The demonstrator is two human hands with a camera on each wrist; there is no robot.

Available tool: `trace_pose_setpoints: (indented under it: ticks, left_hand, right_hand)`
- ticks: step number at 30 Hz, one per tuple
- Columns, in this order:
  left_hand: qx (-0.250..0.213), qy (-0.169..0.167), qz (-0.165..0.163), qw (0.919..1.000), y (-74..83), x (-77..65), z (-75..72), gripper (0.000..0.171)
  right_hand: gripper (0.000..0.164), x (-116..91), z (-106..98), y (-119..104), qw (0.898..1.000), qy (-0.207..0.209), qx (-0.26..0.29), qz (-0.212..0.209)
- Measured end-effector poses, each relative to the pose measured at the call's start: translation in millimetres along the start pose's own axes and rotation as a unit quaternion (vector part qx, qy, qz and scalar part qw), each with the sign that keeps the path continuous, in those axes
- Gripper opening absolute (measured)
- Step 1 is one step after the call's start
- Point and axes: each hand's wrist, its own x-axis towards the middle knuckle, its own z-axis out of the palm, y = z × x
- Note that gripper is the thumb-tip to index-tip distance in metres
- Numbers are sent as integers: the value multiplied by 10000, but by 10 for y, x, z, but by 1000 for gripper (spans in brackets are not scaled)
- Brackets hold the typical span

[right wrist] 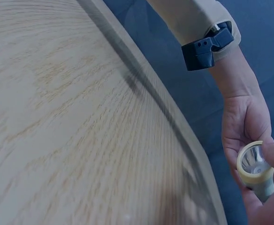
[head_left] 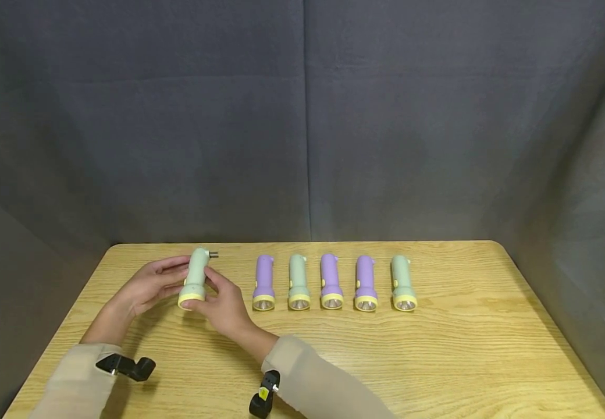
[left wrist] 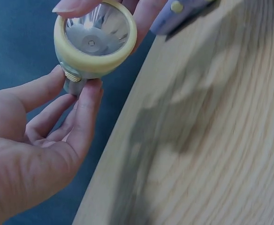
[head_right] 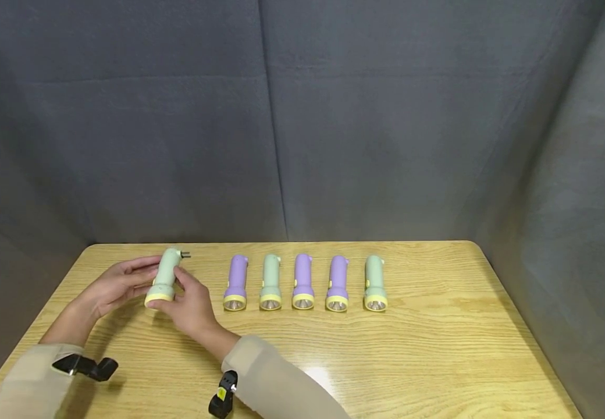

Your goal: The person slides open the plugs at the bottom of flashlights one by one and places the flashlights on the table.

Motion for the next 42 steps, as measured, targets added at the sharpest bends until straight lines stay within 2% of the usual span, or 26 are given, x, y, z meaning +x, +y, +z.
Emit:
trace_pose_setpoints:
  ticks: [15, 26, 33, 42]
  left_hand:
    - [-471, 63, -182, 9987, -192, 43, -150, 62]
    - [370, 289, -297, 9985, -271, 111, -170, 60]
    - [504, 294, -327, 9978, -292, 116, -180, 60]
    - [620, 393, -458, 9962, -276, 120, -121, 55]
  right_hand:
    - [76, 118, 155, 209, 9990, 154, -318, 263]
    - [76, 171, 234, 322, 9982, 272, -287, 450]
    - [75, 178, 259, 371, 9987, 210, -291, 364]
    - [73, 174, 256, 402, 9986, 155, -392, 320]
